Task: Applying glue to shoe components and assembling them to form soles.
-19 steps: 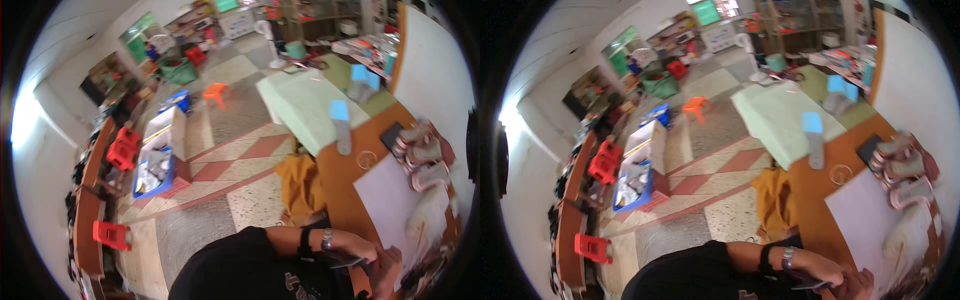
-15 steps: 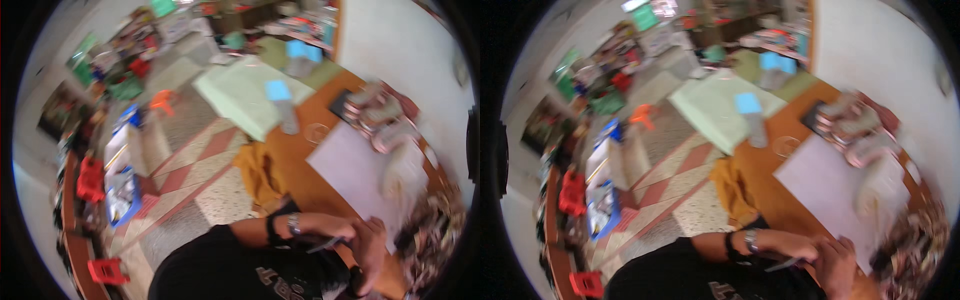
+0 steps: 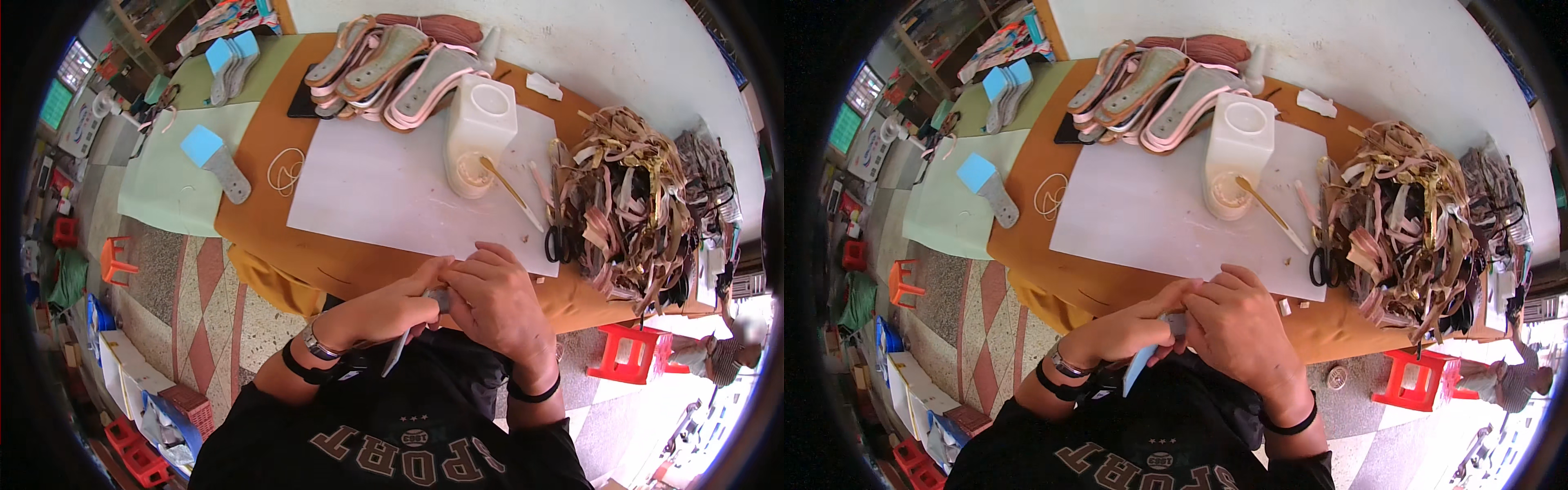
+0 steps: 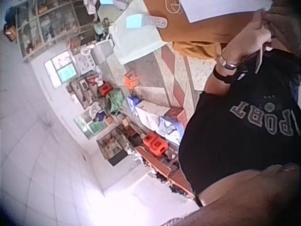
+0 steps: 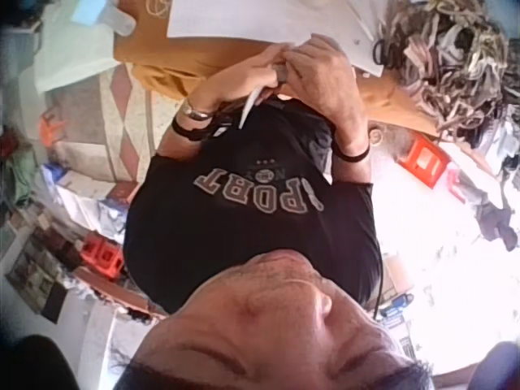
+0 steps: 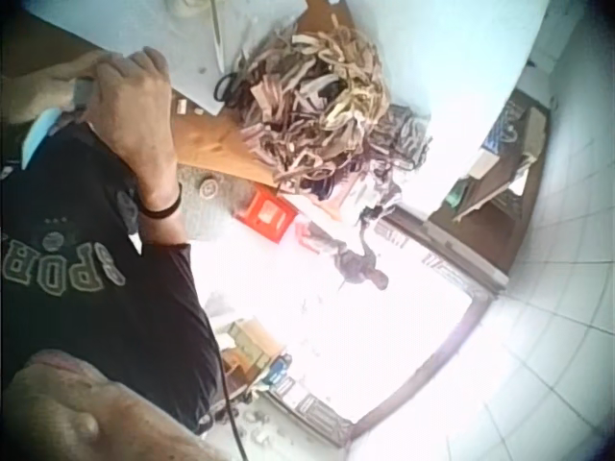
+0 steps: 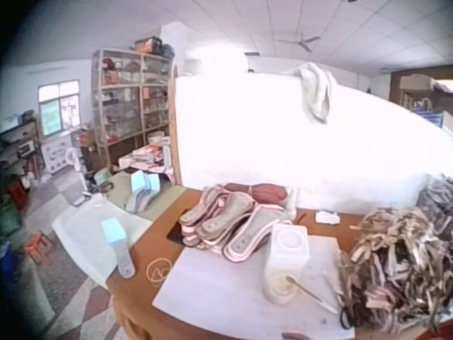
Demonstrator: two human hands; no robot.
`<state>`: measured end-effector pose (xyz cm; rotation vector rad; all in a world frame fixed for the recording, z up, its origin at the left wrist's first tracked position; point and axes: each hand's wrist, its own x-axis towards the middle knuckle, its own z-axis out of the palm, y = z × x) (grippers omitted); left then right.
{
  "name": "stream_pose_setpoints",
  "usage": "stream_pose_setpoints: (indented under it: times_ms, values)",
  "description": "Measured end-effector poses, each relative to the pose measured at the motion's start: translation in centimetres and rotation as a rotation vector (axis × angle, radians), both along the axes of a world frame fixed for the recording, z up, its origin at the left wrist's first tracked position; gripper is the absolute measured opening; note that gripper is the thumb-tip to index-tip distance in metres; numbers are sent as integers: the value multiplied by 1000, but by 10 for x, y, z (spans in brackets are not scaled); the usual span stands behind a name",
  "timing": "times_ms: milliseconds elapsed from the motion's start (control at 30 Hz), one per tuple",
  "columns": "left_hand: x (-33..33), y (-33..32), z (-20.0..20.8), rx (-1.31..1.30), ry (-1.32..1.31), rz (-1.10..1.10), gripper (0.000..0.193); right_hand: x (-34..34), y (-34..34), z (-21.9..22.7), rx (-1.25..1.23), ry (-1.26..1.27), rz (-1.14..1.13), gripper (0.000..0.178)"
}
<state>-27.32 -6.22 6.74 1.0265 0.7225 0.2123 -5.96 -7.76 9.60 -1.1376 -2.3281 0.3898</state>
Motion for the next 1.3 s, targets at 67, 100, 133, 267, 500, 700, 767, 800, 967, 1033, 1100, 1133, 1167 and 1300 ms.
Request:
stream_pose_setpoints:
  times_ms: [67, 100, 133, 267, 500, 700, 767, 800, 967, 1033, 1100, 1133, 1167, 1300]
  values:
    - [1, 0, -4, -8, -11, 10, 86, 5, 0, 1, -10, -5, -9, 8]
    - [-1, 0, -6, -9, -16, 26, 87, 7, 0, 2, -12, -5, -13, 9]
    - [-3, 2, -5, -14, -22, 26, 87, 14, 0, 4, -18, -11, -13, 9]
    - [-13, 11, 6, -6, -39, 29, 89, 58, 0, 8, -158, -11, -33, 14]
    - [3, 10, -4, -177, -94, 22, 89, 31, 3, 4, -94, -12, 1, 8]
    - [-11, 20, 10, -200, -101, 44, 92, 62, 2, 5, -156, 44, -20, 12]
    - [-16, 21, 5, -229, -150, 63, 95, 78, 0, 5, -196, 71, -51, 14]
    - [-15, 21, 5, -257, -166, 63, 94, 78, -1, 6, -206, 66, -52, 13]
    - [-7, 14, -8, -312, -267, 6, 91, 49, -3, -1, -170, 90, 3, 12]
    - [-3, 11, -11, -283, -270, -7, 89, 47, -2, -1, -156, 73, 39, 11]
    - [-5, 11, -4, -267, -228, -5, 90, 56, -1, 1, -196, 42, 82, 12]
    - [-7, 11, 1, -250, -183, 0, 91, 64, -2, 3, -195, 45, 84, 12]
    - [-9, 12, 3, -249, -182, 2, 91, 75, -2, 5, -218, 94, 57, 13]
    - [-16, 17, 7, -334, -223, 64, 96, 91, -6, 6, -252, 190, 30, 14]
